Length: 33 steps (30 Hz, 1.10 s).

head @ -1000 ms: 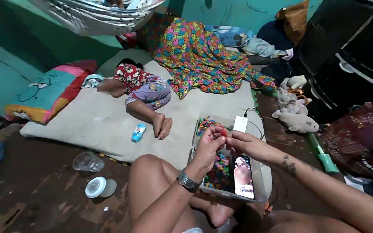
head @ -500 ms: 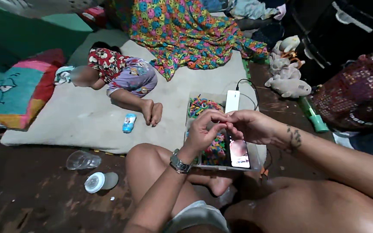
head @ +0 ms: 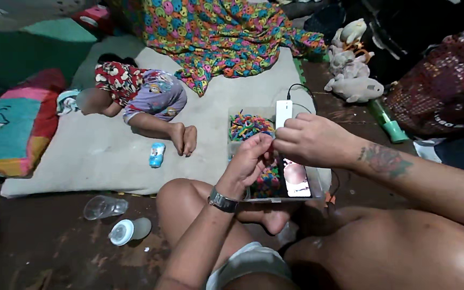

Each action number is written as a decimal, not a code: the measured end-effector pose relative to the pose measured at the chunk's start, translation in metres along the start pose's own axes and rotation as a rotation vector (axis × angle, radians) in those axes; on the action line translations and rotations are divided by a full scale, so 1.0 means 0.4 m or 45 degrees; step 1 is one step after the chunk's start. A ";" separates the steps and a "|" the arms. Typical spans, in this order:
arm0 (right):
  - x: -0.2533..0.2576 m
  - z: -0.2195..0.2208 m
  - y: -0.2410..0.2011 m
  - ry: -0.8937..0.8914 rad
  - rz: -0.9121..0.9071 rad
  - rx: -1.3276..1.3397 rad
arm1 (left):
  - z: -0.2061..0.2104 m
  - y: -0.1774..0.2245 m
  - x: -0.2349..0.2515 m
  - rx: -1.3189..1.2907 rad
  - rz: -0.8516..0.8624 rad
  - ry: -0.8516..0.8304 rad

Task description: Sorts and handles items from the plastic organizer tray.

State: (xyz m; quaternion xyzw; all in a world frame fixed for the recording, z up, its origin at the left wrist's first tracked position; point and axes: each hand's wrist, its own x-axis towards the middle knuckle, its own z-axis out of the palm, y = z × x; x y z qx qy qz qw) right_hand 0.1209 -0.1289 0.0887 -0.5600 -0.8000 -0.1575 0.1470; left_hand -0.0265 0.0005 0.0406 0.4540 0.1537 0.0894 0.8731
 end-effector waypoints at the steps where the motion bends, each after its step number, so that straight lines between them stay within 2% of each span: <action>1: -0.001 0.005 0.000 0.006 0.186 0.200 | -0.001 0.002 -0.001 0.083 0.090 0.036; 3: -0.002 0.005 -0.004 0.020 0.608 0.760 | -0.005 0.005 -0.002 0.223 0.289 0.104; 5: 0.005 -0.005 -0.009 -0.078 0.970 1.330 | -0.014 0.008 -0.004 0.384 0.466 0.105; 7: 0.013 -0.001 -0.016 -0.189 1.178 1.737 | -0.017 0.006 -0.009 0.551 0.596 0.093; 11: 0.016 0.015 -0.028 -0.151 1.289 2.149 | -0.015 -0.005 -0.007 0.704 0.749 0.079; 15: 0.010 0.017 -0.029 -0.152 1.280 2.195 | -0.022 -0.011 -0.008 0.754 0.795 0.076; 22: 0.007 0.022 -0.027 -0.143 1.222 2.093 | -0.027 -0.012 -0.004 0.797 0.863 0.025; 24: 0.006 0.025 -0.029 -0.098 1.154 1.943 | -0.029 -0.009 -0.007 0.801 0.842 0.007; 25: 0.003 0.030 -0.031 -0.036 1.045 1.767 | -0.030 -0.006 -0.010 0.794 0.791 -0.008; 27: -0.002 0.042 -0.025 0.092 0.615 1.155 | -0.027 0.000 -0.017 0.650 0.537 -0.023; 29: 0.007 0.026 -0.013 0.069 0.180 0.506 | -0.017 0.007 -0.019 0.303 0.186 -0.021; 31: 0.017 -0.002 -0.015 -0.070 -0.098 0.117 | -0.014 0.010 -0.020 -0.082 -0.121 -0.070; 33: 0.014 -0.007 -0.016 -0.095 -0.249 -0.115 | -0.019 0.000 -0.016 -0.387 -0.333 -0.146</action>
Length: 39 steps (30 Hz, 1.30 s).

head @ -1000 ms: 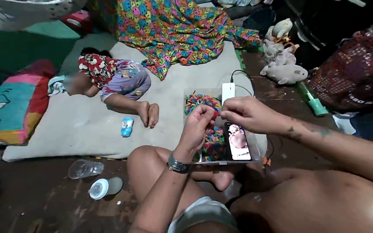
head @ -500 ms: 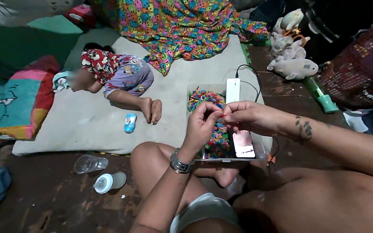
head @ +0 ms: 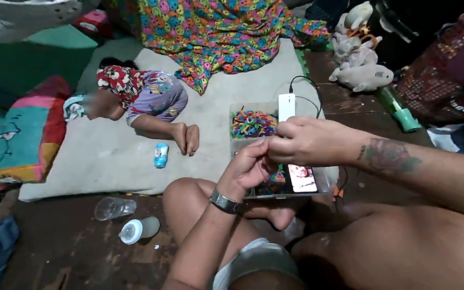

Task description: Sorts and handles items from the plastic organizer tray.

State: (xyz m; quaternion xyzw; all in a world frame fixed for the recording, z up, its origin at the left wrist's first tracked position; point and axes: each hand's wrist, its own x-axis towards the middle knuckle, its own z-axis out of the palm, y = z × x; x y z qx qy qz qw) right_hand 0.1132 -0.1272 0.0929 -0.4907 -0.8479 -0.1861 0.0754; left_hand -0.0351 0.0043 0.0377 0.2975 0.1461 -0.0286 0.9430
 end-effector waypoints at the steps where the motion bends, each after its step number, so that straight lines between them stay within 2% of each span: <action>1: -0.005 0.007 0.000 0.012 -0.020 -0.056 | -0.002 -0.005 0.004 -0.064 -0.037 -0.017; 3: -0.014 0.023 -0.001 0.028 0.063 -0.008 | -0.003 -0.015 0.008 0.019 0.054 0.041; 5: -0.012 0.036 -0.007 0.036 0.367 0.263 | -0.001 -0.020 0.010 0.313 0.273 0.171; 7: -0.009 0.052 -0.013 0.103 0.791 0.766 | 0.002 -0.019 0.012 0.594 0.455 0.299; 9: -0.005 0.044 -0.017 0.009 1.172 1.398 | -0.006 -0.021 0.014 0.763 0.593 0.330; 11: 0.000 0.041 -0.016 -0.020 1.372 1.849 | -0.013 -0.024 0.016 0.885 0.695 0.308; 13: 0.004 0.042 -0.015 0.024 1.449 2.044 | -0.020 -0.024 0.017 0.938 0.746 0.273; 15: 0.002 0.042 -0.015 0.054 1.405 1.987 | -0.020 -0.023 0.016 0.958 0.732 0.254; 19: -0.019 0.066 -0.011 0.166 0.940 1.259 | -0.022 -0.019 0.017 0.861 0.587 0.164; 24: -0.022 0.059 -0.006 0.211 0.531 0.692 | -0.017 -0.010 0.012 0.441 0.300 -0.014; 29: -0.030 0.027 -0.001 0.131 -0.055 -0.047 | -0.015 -0.014 0.009 -0.040 -0.035 -0.080; 31: -0.036 0.031 -0.007 0.140 -0.089 -0.146 | -0.012 -0.019 0.009 -0.041 -0.049 -0.056; 32: -0.036 0.034 -0.014 0.128 0.011 -0.066 | -0.007 -0.020 0.007 0.066 0.015 -0.004; 33: -0.031 0.034 -0.023 0.097 0.210 0.130 | -0.001 -0.020 0.006 0.236 0.129 0.075; 36: 0.000 0.029 -0.027 -0.049 1.028 1.145 | -0.006 -0.017 0.007 0.836 0.527 0.311; 37: 0.001 0.029 -0.022 -0.095 1.177 1.455 | -0.012 -0.015 0.008 0.935 0.626 0.335; 39: 0.000 0.034 -0.020 -0.113 1.313 1.856 | -0.017 -0.014 0.006 1.020 0.752 0.329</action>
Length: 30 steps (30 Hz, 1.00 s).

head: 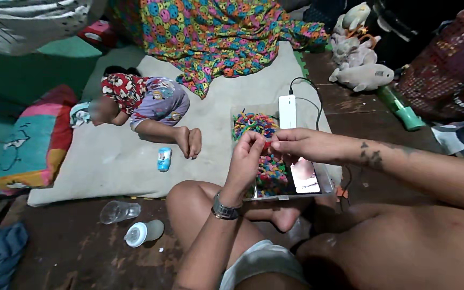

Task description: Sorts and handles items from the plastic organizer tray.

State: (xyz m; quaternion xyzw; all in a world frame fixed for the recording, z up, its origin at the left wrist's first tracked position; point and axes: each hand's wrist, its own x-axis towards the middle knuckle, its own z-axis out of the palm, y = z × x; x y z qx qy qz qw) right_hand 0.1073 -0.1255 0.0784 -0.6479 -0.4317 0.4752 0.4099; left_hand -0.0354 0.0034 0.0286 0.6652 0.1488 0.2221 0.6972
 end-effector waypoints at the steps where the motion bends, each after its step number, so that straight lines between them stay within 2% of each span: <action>1: 0.002 0.001 0.002 0.001 0.030 0.114 | 0.001 -0.002 -0.002 0.022 0.049 0.011; 4: 0.010 0.003 0.004 0.071 0.063 0.247 | 0.005 -0.005 -0.005 0.118 0.160 0.032; 7: 0.004 0.006 0.004 0.195 -0.036 0.079 | 0.014 -0.007 -0.007 0.236 0.215 0.062; 10: 0.007 0.015 0.019 0.407 -0.547 -0.504 | 0.031 0.003 -0.005 0.219 0.094 0.121; 13: 0.006 -0.005 0.015 0.387 -1.050 -1.257 | 0.043 0.007 -0.001 0.097 -0.045 0.122; 15: -0.008 -0.018 -0.002 0.290 -1.231 -1.634 | 0.049 0.011 -0.002 -0.068 -0.158 0.091; 17: -0.010 -0.024 -0.001 0.284 -1.286 -1.647 | 0.051 0.022 -0.005 -0.327 -0.267 0.034; 20: 0.003 -0.033 0.012 0.310 -1.119 -1.150 | 0.032 0.034 -0.006 -0.539 -0.250 -0.087; 24: -0.004 -0.049 -0.005 0.278 -0.730 -0.593 | 0.008 0.037 -0.015 -0.439 -0.044 -0.319; 30: -0.021 -0.050 -0.039 0.164 -0.302 -0.276 | 0.028 0.019 -0.014 -0.103 0.144 -0.081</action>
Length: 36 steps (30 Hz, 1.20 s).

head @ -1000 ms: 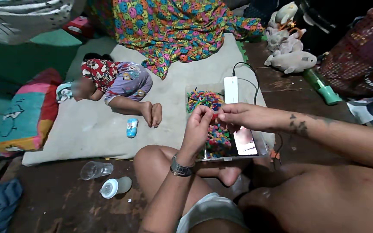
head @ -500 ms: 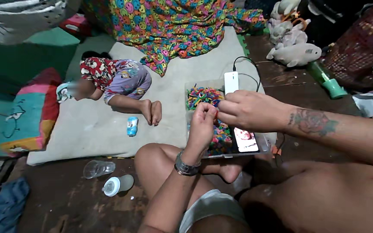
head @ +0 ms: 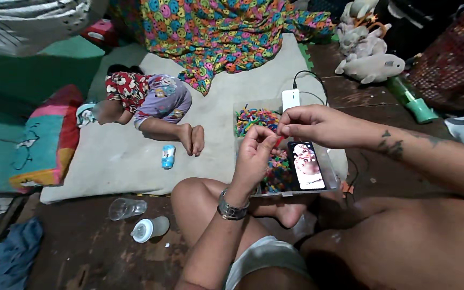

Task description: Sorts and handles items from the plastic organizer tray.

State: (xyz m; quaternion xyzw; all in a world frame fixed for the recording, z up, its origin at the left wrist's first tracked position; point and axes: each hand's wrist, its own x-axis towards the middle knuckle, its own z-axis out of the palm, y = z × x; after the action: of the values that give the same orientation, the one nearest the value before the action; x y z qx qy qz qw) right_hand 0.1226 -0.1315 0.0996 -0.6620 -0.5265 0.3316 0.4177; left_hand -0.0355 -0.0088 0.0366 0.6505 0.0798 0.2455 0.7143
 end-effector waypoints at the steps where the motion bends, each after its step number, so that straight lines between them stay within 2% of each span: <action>1: -0.001 -0.001 -0.001 -0.006 0.034 0.018 | -0.001 -0.003 0.001 0.014 -0.004 0.027; 12: 0.004 0.021 0.011 0.003 0.189 0.173 | -0.009 -0.001 0.003 0.045 -0.057 0.062; 15: 0.005 0.023 0.011 0.017 0.157 0.112 | -0.013 -0.005 0.002 0.025 -0.070 0.047; 18: 0.006 0.038 0.030 0.133 -0.061 -0.050 | -0.016 -0.006 0.005 0.042 -0.076 0.003; 22: 0.014 0.065 0.055 0.291 -0.508 -0.474 | -0.018 0.001 0.010 0.097 -0.234 -0.010; 27: 0.010 0.052 0.048 0.203 -1.012 -1.143 | -0.009 -0.009 0.015 0.173 -0.334 0.070; 32: 0.006 0.043 0.048 0.301 -1.077 -1.132 | 0.014 0.009 0.013 -0.207 -0.327 0.166; 36: 0.005 0.059 0.051 0.317 -1.042 -1.107 | 0.018 0.019 0.018 -0.260 -0.208 0.271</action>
State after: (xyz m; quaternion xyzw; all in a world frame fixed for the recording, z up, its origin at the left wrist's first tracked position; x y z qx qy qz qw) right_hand 0.1110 -0.1266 0.0711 -0.5498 -0.7725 -0.1811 0.2611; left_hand -0.0281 -0.0119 0.0464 0.5363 0.1822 0.2610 0.7818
